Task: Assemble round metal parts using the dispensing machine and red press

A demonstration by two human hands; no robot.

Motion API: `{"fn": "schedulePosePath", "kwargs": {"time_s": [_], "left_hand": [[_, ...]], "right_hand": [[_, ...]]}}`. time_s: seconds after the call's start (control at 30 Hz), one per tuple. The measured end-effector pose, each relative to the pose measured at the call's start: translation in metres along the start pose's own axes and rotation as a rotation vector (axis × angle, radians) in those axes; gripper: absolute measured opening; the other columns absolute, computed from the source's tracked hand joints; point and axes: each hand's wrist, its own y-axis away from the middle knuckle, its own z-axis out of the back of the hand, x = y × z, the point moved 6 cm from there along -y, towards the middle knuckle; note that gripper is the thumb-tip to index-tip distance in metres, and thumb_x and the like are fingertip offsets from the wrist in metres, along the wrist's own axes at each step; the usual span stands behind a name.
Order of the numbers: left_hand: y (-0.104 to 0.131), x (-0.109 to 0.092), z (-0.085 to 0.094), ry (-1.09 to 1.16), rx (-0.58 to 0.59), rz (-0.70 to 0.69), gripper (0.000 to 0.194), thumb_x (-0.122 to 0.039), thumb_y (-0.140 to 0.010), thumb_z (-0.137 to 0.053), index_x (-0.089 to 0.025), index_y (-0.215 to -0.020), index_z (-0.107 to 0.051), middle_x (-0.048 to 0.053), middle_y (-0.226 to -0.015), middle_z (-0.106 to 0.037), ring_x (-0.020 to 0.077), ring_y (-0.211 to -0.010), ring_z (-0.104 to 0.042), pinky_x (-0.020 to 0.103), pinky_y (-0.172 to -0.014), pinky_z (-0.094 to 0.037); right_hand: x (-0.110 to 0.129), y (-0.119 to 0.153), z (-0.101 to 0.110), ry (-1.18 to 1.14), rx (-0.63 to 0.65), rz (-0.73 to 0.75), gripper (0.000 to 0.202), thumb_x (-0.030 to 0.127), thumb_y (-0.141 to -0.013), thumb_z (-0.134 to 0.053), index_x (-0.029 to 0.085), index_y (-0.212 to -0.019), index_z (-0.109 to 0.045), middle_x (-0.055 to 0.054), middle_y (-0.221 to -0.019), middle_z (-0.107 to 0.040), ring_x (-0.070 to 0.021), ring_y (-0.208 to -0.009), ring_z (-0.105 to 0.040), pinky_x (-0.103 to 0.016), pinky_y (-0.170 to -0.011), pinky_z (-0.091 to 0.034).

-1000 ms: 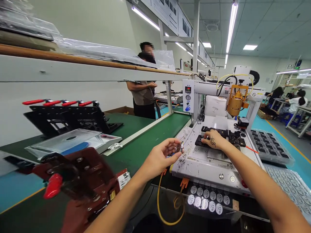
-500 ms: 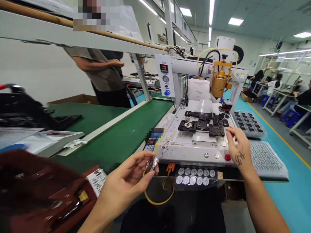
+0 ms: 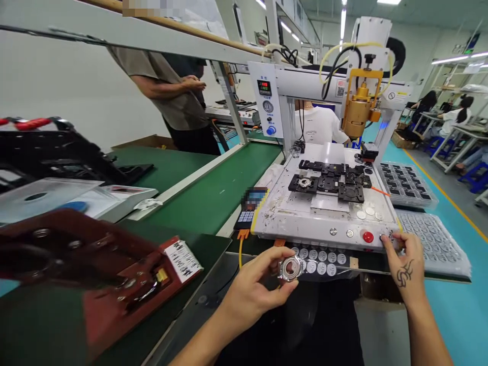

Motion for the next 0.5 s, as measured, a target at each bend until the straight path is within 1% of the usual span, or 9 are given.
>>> {"fn": "schedulePosePath", "kwargs": {"time_s": [0.13, 0.23, 0.5], "left_hand": [[0.010, 0.007, -0.005, 0.137, 0.020, 0.111, 0.036, -0.025, -0.077, -0.084, -0.026, -0.112, -0.075, 0.001, -0.090, -0.078, 0.0174, -0.072, -0.072, 0.028, -0.069, -0.065], [0.014, 0.008, -0.006, 0.161, 0.026, 0.133, 0.037, -0.023, -0.078, -0.084, -0.026, -0.114, -0.074, 0.000, -0.091, -0.077, 0.0165, -0.071, -0.071, 0.028, -0.069, -0.064], [0.017, -0.001, -0.001, -0.029, 0.024, 0.001, 0.038, -0.021, -0.081, -0.086, -0.028, -0.116, -0.073, -0.002, -0.093, -0.073, 0.0147, -0.066, -0.067, 0.029, -0.072, -0.061]], "right_hand": [[-0.002, 0.002, -0.001, 0.003, 0.015, 0.002, 0.055, 0.075, -0.096, -0.065, 0.021, -0.100, -0.068, -0.007, -0.089, -0.063, -0.0284, -0.082, -0.060, -0.044, -0.078, -0.050], [-0.001, 0.003, -0.001, 0.009, 0.015, 0.011, 0.054, 0.074, -0.097, -0.064, 0.021, -0.100, -0.068, -0.007, -0.089, -0.063, -0.0283, -0.082, -0.060, -0.045, -0.080, -0.050], [-0.003, 0.004, 0.000, 0.028, 0.018, 0.048, 0.051, 0.072, -0.099, -0.063, 0.021, -0.100, -0.069, -0.008, -0.091, -0.065, -0.0292, -0.083, -0.061, -0.045, -0.080, -0.050]]}}
